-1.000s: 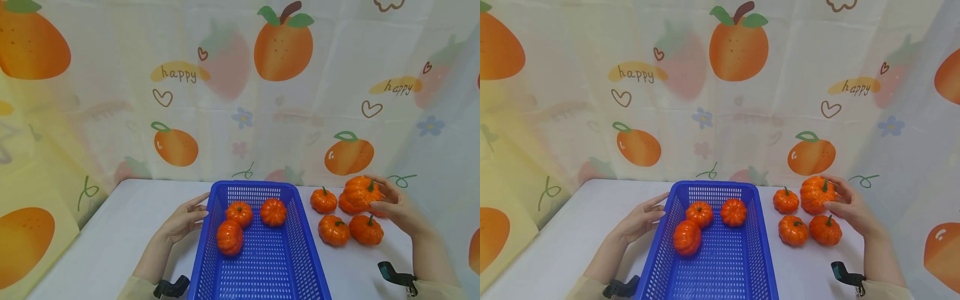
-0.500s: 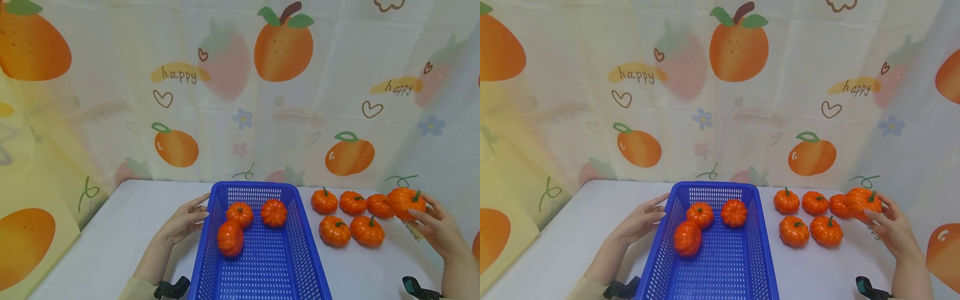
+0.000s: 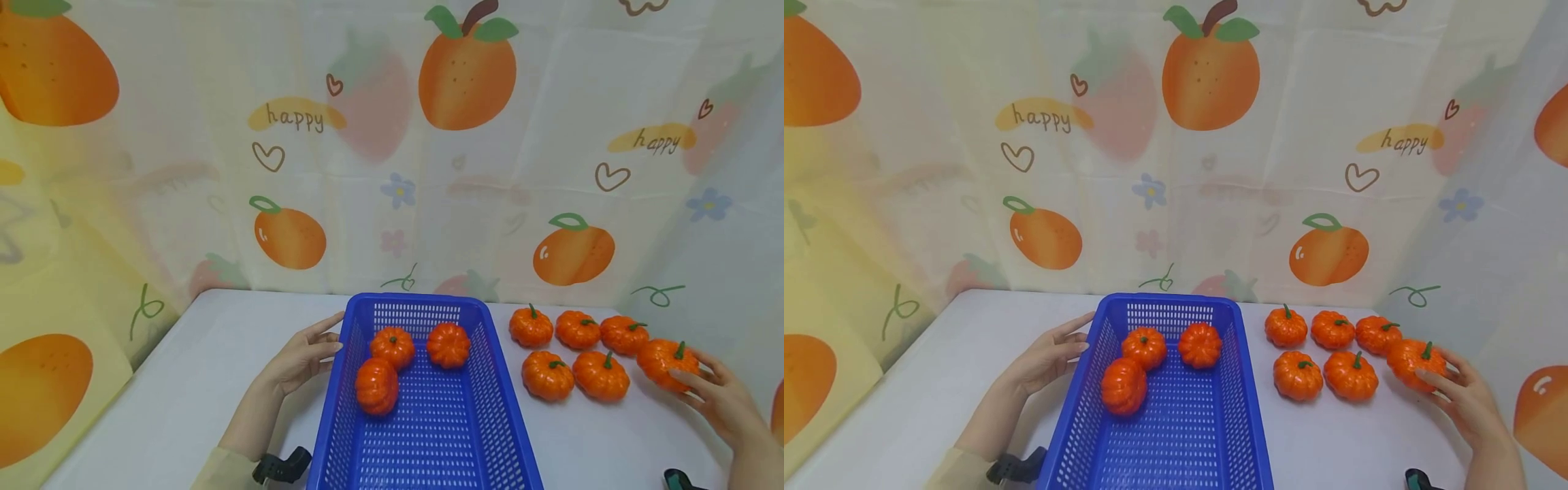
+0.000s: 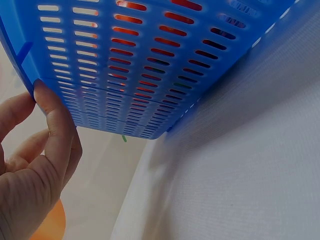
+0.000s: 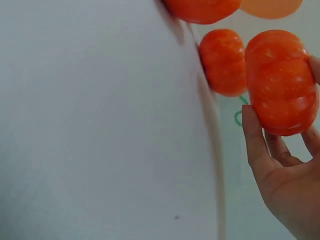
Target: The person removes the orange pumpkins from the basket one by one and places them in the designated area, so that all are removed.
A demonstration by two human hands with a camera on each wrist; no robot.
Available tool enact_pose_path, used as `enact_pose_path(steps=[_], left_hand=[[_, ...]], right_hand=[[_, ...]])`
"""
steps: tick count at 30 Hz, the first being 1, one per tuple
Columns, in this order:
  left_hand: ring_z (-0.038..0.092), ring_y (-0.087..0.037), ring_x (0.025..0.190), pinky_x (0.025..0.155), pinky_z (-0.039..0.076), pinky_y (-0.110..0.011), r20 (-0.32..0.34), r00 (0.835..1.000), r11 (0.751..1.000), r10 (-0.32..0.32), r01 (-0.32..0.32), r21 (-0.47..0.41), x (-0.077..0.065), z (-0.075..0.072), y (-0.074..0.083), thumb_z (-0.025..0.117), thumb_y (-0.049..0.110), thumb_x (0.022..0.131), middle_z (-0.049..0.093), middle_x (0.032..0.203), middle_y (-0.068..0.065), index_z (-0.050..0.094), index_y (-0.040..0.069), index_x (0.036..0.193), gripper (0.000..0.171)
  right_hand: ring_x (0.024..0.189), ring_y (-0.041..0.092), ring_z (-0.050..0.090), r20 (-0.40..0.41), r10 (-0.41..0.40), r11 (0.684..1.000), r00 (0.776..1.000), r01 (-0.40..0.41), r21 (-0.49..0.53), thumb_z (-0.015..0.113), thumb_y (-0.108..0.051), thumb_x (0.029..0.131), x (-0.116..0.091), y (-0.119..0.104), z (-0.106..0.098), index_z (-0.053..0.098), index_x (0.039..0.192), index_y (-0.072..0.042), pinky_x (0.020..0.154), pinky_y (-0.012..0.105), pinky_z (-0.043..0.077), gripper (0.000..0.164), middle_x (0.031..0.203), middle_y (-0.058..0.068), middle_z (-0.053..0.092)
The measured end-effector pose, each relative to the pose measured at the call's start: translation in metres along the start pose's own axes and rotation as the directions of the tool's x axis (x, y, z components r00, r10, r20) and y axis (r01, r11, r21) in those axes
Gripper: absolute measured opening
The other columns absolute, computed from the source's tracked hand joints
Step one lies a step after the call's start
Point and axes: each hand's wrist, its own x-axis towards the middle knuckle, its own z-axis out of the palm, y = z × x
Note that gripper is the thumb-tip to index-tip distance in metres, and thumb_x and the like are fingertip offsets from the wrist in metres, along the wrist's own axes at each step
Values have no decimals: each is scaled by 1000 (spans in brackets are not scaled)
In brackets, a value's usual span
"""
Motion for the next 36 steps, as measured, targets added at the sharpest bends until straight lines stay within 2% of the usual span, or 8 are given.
enact_pose_path(steps=[2,5,9,13,16,23,26,36], left_hand=[[66,-7,87,82,59,-25,1,1000,1000,0,0,-1,0,0,0,59,8,96,63,97,6,25,16,157,70],[66,-7,87,81,58,-25,-1,1000,1000,-1,1,-3,0,0,0,59,7,96,63,97,6,25,16,158,70],[65,-6,86,80,58,-24,-3,1000,1000,0,0,-1,0,0,0,59,8,96,62,96,6,26,16,157,70],[65,-6,85,80,58,-24,-5,1000,1000,0,0,-1,0,0,0,59,9,96,61,96,5,26,16,157,70],[64,-7,85,80,58,-24,-8,1000,1000,-2,2,-1,1,0,0,59,10,96,61,96,4,26,17,157,70],[66,-7,87,82,58,-25,-4,1000,1000,-1,1,2,0,0,0,59,9,96,62,97,6,26,16,157,71],[65,-7,87,82,58,-25,-4,1000,1000,-2,2,0,-1,0,0,59,9,96,62,97,6,26,16,157,71],[65,-7,87,82,58,-24,14,1000,1000,8,-8,-1,1,1,0,58,8,97,63,98,6,24,15,158,71]], right_hand=[[81,-15,45,-49,74,989,996,-80,-126,59,-24,98,1,2,-1,29,136,-55,68,11,52,57,119,-26,30],[80,-17,37,-108,171,943,979,-195,-270,60,-37,97,4,4,0,2,150,-50,68,9,50,79,154,4,26],[83,-16,34,-150,246,890,957,-285,-355,58,-44,97,6,4,3,-14,155,-32,68,9,51,93,163,24,-20],[106,13,44,-177,258,866,950,-309,-393,58,-46,96,6,3,7,-14,156,-30,66,10,52,95,162,26,-19],[122,39,32,-170,248,851,954,-298,-432,57,-47,96,6,2,10,-15,156,-29,65,10,50,95,162,28,-17],[130,44,32,-193,232,829,953,-298,-473,56,-47,97,6,4,13,-5,160,-12,63,13,49,94,161,33,-7],[140,50,19,-201,236,825,951,-305,-476,53,-48,98,5,4,14,-6,157,-1,67,18,52,96,161,33,-8],[136,50,20,-122,254,803,960,-279,-526,47,-50,100,5,2,12,-9,156,1,76,21,50,95,160,34,-6]])
